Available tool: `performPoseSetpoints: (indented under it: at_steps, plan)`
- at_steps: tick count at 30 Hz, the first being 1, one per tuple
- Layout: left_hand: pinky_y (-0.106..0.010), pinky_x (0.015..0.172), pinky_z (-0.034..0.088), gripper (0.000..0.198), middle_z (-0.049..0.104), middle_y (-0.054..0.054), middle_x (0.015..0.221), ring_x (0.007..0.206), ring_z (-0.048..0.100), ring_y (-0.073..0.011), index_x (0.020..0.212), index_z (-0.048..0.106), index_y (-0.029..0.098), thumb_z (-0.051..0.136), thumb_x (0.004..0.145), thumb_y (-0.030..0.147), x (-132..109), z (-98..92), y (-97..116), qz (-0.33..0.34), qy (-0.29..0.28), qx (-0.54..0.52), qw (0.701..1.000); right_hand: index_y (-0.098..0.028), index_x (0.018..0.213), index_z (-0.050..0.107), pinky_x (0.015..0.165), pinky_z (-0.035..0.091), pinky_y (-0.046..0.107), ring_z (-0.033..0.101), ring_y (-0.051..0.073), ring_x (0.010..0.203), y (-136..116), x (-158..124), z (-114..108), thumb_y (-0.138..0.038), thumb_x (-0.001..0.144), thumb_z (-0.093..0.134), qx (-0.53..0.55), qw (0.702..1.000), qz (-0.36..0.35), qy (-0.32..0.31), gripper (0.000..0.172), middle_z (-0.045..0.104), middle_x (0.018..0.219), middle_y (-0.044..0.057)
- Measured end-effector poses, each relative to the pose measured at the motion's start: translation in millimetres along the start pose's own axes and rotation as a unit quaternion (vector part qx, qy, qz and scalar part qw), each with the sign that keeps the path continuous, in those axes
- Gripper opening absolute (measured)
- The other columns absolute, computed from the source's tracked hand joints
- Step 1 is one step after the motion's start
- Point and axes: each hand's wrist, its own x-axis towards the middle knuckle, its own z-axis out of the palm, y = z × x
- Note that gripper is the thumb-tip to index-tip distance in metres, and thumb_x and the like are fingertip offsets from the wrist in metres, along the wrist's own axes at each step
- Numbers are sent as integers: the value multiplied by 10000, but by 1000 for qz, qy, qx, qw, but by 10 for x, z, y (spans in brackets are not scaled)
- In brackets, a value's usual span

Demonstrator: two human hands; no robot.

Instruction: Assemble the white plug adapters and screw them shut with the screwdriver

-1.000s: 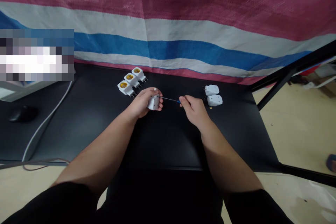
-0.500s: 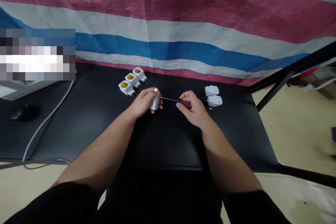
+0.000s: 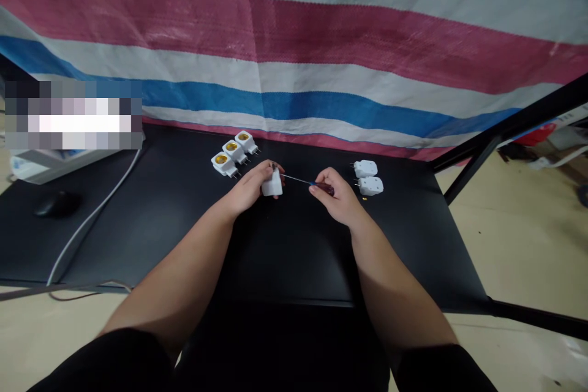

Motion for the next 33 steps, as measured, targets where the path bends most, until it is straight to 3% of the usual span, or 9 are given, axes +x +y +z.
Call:
performPoseSetpoints:
  at_steps: [3,6,10,14,18,24,26,30,33]
  plan:
    - [-297,711,622,447,704,-30,929,773,690,-180,1223,709,209,673,1036,614,-43,0,60,-2,-30,12,999,-256,867,635,661,420,338,532,182,673,57,27,-25,-741,1020,665,-29,999,33,17,509,590,735,-13]
    - [-272,785,598,430,722,-47,992,872,696,-176,1238,746,200,777,1001,558,-88,-19,154,32,-28,69,997,-256,809,650,637,410,348,532,200,655,119,53,-37,-759,1070,540,-53,996,61,40,577,546,680,-7]
    - [-284,868,596,591,702,-49,1118,945,706,-170,1244,705,218,995,745,345,-89,-162,218,94,39,82,991,-264,893,637,721,474,366,588,220,726,104,53,-30,-649,1060,591,-103,991,16,89,422,608,754,6]
    - [-297,849,582,691,677,-37,1146,940,720,-177,1126,574,247,1013,592,255,-61,-330,199,131,145,107,975,-267,957,630,810,524,396,665,251,833,79,37,4,-532,1052,614,-145,987,0,68,282,718,900,55]
    - [-317,877,566,648,720,-72,1227,1035,731,-220,1183,548,257,931,661,232,-90,-373,223,163,227,197,940,-263,971,622,898,526,426,681,274,939,105,26,37,-366,1014,693,-207,978,-16,35,132,747,989,76]
    - [-390,940,594,406,728,-89,1163,918,699,-228,1165,766,206,821,765,245,-156,-308,313,178,260,377,871,-266,936,587,898,502,411,645,278,956,116,5,82,-216,962,762,-266,964,-25,-18,183,720,966,54]
    - [-437,998,601,423,729,-103,1178,970,713,-265,1181,791,205,808,762,257,-152,-289,307,169,260,416,855,-268,926,581,897,493,413,637,276,939,110,2,92,-202,954,769,-276,960,-31,-29,201,711,954,46]
    - [-511,1082,581,519,770,-125,1183,1123,728,-360,1252,779,213,810,735,248,-129,-261,254,120,189,465,856,-271,918,577,880,484,416,626,275,917,110,6,94,-201,950,763,-279,959,-31,-31,201,716,954,45]
    - [-520,1066,583,438,763,-133,1139,1130,723,-386,1160,797,229,812,722,229,-120,-250,219,100,175,479,854,-271,918,577,879,481,418,626,275,915,120,12,91,-207,945,764,-278,960,-29,-33,199,717,955,46]
